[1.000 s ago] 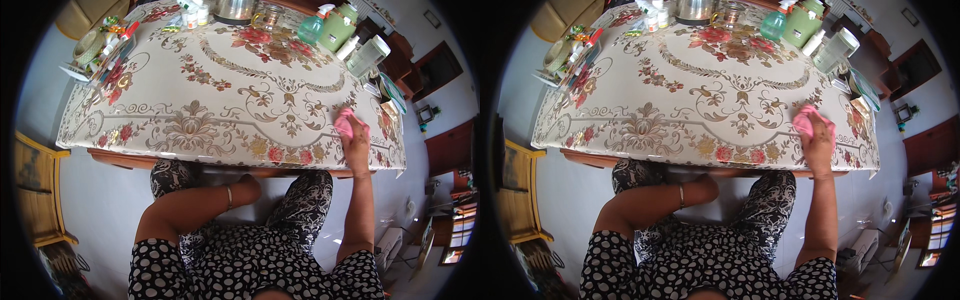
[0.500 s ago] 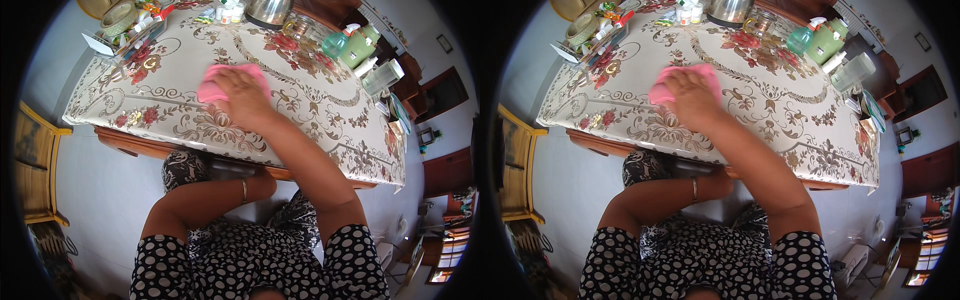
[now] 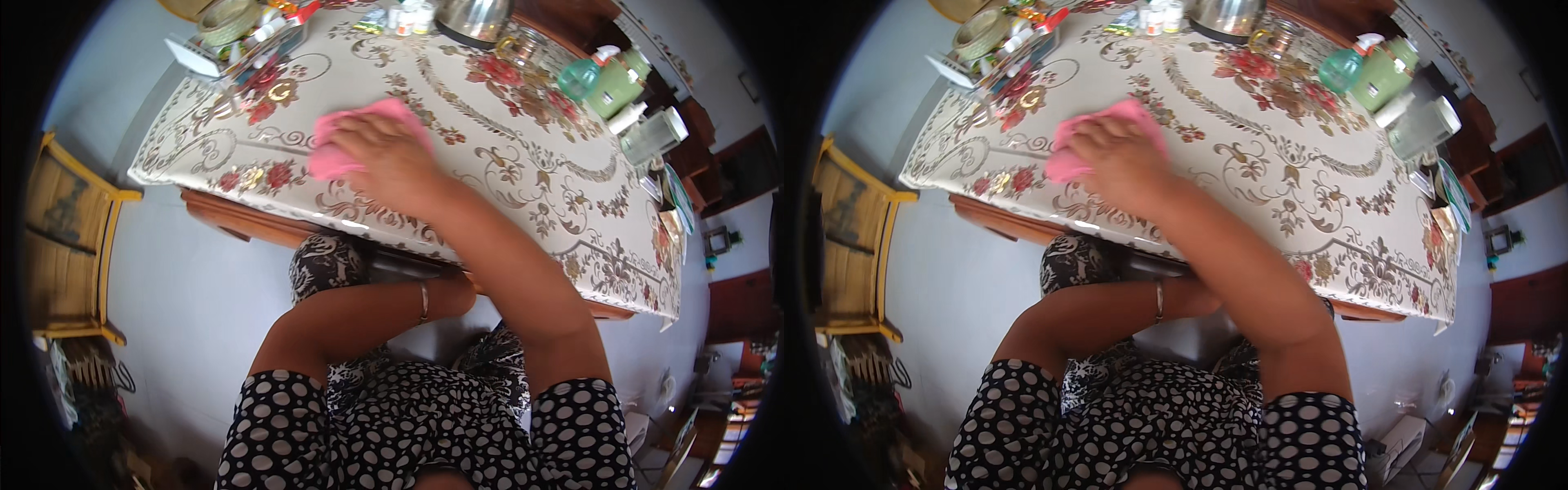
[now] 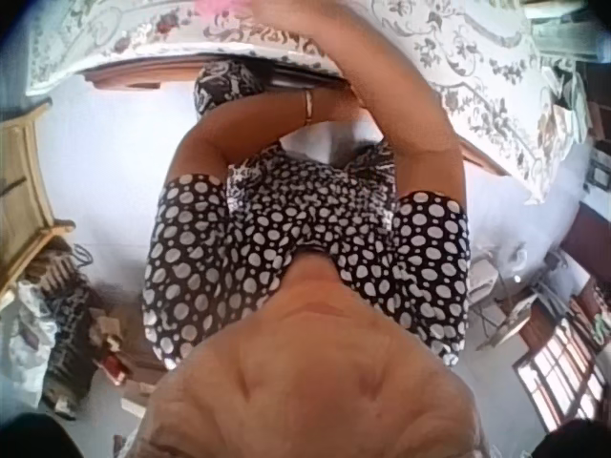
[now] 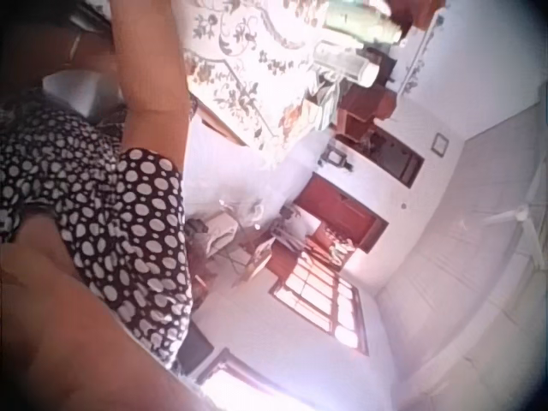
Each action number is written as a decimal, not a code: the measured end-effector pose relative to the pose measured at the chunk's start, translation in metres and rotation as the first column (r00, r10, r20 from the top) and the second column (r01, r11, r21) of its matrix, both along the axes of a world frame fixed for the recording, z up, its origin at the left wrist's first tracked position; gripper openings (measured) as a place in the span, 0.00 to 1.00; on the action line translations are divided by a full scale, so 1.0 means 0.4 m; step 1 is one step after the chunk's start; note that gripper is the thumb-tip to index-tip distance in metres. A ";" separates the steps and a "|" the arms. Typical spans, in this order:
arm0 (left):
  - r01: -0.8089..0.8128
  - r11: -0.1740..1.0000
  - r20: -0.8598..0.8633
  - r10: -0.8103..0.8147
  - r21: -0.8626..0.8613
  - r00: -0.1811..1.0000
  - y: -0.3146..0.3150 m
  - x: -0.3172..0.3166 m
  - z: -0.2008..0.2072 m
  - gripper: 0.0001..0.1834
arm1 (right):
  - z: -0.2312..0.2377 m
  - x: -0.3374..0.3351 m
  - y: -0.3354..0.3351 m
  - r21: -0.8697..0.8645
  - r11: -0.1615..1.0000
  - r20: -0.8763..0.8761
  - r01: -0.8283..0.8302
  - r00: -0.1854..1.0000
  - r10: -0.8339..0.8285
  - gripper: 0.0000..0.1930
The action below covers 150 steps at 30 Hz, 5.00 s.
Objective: The person wipes a dining table covered with a floral tablecloth using a pink cloth. The person moves the cloth in circular and back-and-forth motions across the table surface, cleaning around various items such as a kettle, bottles, and jars.
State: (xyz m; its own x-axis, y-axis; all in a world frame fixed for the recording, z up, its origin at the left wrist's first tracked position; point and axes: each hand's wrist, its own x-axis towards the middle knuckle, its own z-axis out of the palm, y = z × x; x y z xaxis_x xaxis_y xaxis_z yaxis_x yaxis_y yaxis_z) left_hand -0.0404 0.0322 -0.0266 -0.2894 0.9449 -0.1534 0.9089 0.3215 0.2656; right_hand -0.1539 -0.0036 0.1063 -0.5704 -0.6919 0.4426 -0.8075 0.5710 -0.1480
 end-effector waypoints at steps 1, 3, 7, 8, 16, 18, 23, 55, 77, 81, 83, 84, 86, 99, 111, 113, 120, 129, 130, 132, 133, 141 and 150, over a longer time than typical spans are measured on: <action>0.046 0.997 -0.076 -0.051 -0.066 0.996 0.003 0.006 0.006 0.12 | 0.015 0.021 0.053 0.015 0.999 0.036 0.050 0.998 -0.051 0.29; 0.108 0.973 -0.200 -0.150 -0.205 0.968 -0.006 0.012 0.006 0.12 | 0.045 0.073 0.153 0.042 0.992 0.074 0.118 0.990 -0.121 0.30; 0.115 0.946 -0.241 -0.193 -0.304 0.951 -0.025 0.019 -0.005 0.12 | 0.057 0.175 0.361 0.058 0.948 0.067 0.312 0.947 -0.315 0.29; 0.075 0.953 -0.192 -0.135 -0.293 0.972 -0.023 0.021 -0.020 0.13 | 0.057 0.202 0.414 0.049 0.928 0.079 0.368 0.925 -0.371 0.28; 0.026 0.946 -0.104 -0.063 -0.324 0.993 0.134 0.056 -0.391 0.12 | 0.020 0.434 0.937 0.012 0.550 0.046 0.835 0.549 -0.834 0.22; 0.027 0.950 -0.024 -0.036 -0.312 0.999 0.126 0.056 -0.386 0.11 | -0.010 0.484 1.118 0.065 0.461 0.004 0.885 0.462 -0.887 0.23; 0.123 0.955 -0.204 -0.182 -0.271 0.962 0.032 0.048 -0.176 0.07 | -0.054 0.572 1.405 0.005 0.115 0.064 0.993 0.114 -0.991 0.23; 0.094 0.994 0.124 -0.086 -0.063 0.989 0.078 0.043 -0.035 0.09 | 0.077 0.262 0.166 0.142 0.988 0.173 0.056 0.982 -0.081 0.37; 0.059 0.981 0.004 -0.059 -0.182 0.998 0.042 0.014 -0.058 0.11 | -0.016 0.002 -0.356 -0.090 0.985 0.090 -0.147 0.984 0.155 0.26; 0.049 0.977 -0.011 -0.052 -0.207 0.999 0.042 0.014 -0.066 0.11 | 0.003 0.055 -0.240 -0.080 0.991 0.128 -0.109 0.985 0.119 0.28; 0.047 0.977 -0.020 -0.052 -0.207 0.998 0.039 0.012 -0.060 0.11 | 0.013 0.083 -0.159 -0.059 0.996 0.136 -0.067 0.988 0.075 0.29; 0.048 0.977 -0.023 -0.053 -0.209 0.998 0.037 0.013 -0.054 0.11 | 0.021 0.100 -0.113 -0.050 0.998 0.138 -0.045 0.989 0.052 0.30; 0.058 0.973 -0.021 -0.065 -0.224 0.998 0.021 0.013 -0.043 0.11 | 0.031 0.142 -0.018 -0.043 0.999 0.142 0.021 0.990 -0.015 0.31; 0.095 0.922 0.017 -0.095 -0.376 0.995 -0.021 0.030 0.018 0.12 | 0.023 0.392 0.773 -0.059 0.674 0.032 0.737 0.676 -0.736 0.25; 0.147 0.871 -0.046 -0.191 -0.469 0.981 0.040 0.033 -0.077 0.13 | -0.026 0.443 1.217 0.192 -0.155 -0.042 0.969 -0.149 -0.988 0.29; 0.153 0.867 -0.051 -0.201 -0.474 0.978 0.032 0.033 -0.066 0.13 | 0.004 0.370 1.085 0.167 0.012 -0.062 0.986 0.022 -0.998 0.27; 0.135 0.904 -0.016 -0.155 -0.405 0.988 0.014 0.036 -0.086 0.12 | -0.038 0.132 0.731 -0.129 0.724 -0.050 0.678 0.724 -0.687 0.22; 0.099 0.956 -0.013 -0.107 -0.276 0.994 0.013 0.028 -0.086 0.12 | -0.016 -0.040 0.194 -0.024 0.947 -0.077 0.322 0.943 -0.322 0.24; 0.090 0.965 -0.011 -0.095 -0.247 0.995 0.014 0.025 -0.085 0.11 | -0.021 -0.053 0.135 -0.012 0.958 -0.050 0.285 0.957 -0.285 0.24; 0.069 0.983 -0.003 -0.071 -0.172 0.997 0.016 0.018 -0.071 0.11 | -0.032 -0.068 0.018 0.026 0.961 -0.026 0.276 0.961 -0.275 0.25; 0.058 0.989 0.002 -0.058 -0.134 0.998 0.017 0.014 -0.064 0.11 | -0.024 -0.063 -0.037 0.045 0.962 0.002 0.268 0.963 -0.268 0.25; 0.037 0.999 -0.004 -0.037 -0.021 0.999 0.041 -0.002 -0.048 0.11 | -0.015 -0.091 -0.178 0.012 1.000 0.055 -0.006 0.998 0.005 0.25; 0.092 0.985 -0.062 -0.101 -0.145 0.993 -0.004 0.000 -0.111 0.10 | -0.038 -0.179 0.229 -0.083 0.960 -0.085 0.268 0.958 -0.274 0.26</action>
